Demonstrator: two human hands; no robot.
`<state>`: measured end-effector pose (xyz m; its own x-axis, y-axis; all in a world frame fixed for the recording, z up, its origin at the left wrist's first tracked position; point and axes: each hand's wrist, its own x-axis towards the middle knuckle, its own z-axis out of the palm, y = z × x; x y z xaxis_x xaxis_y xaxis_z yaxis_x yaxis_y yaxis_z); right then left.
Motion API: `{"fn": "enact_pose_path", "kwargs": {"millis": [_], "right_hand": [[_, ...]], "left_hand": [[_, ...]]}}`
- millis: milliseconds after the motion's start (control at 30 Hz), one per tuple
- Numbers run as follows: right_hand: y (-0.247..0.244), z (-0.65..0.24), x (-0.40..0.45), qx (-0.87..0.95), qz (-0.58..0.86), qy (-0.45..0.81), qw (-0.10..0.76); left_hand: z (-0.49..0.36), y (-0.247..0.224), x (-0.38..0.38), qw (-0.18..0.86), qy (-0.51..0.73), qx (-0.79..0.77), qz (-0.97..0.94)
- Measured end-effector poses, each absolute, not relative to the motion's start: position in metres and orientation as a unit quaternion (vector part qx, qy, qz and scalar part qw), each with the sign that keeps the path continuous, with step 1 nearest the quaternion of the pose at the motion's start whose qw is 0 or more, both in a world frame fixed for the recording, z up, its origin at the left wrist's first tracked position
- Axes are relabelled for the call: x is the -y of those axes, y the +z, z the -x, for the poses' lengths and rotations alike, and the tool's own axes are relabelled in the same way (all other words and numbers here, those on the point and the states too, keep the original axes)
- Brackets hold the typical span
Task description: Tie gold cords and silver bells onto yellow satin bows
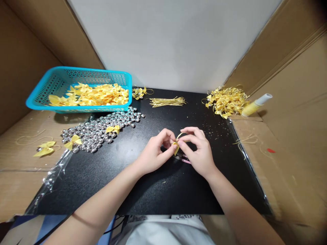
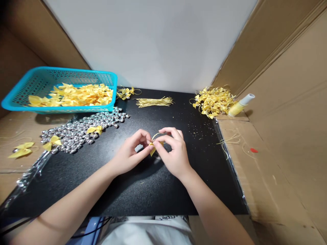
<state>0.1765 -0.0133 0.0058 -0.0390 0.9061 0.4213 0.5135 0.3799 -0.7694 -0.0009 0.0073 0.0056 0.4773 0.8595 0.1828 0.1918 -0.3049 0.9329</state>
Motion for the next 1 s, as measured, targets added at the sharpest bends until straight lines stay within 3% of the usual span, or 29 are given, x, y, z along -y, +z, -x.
{"fn": "enact_pose_path", "kwargs": {"millis": [133, 367, 600, 1000], "right_hand": [[0.0044, -0.1805, 0.0115, 0.640, 0.522, 0.269, 0.496], [0.0049, -0.1743, 0.0143, 0.647, 0.519, 0.296, 0.474], [-0.0012, -0.1777, 0.0095, 0.541, 0.514, 0.401, 0.531], [0.0046, -0.1729, 0.0086, 0.496, 0.501, 0.437, 0.558]], "left_hand": [[0.0005, 0.0042, -0.0083, 0.461, 0.372, -0.377, -0.712], [-0.0007, 0.0050, -0.0076, 0.467, 0.355, -0.362, -0.724], [0.0000, 0.0035, -0.0089, 0.489, 0.378, -0.380, -0.688], [-0.0006, 0.0037, -0.0086, 0.522, 0.382, -0.367, -0.669]]}}
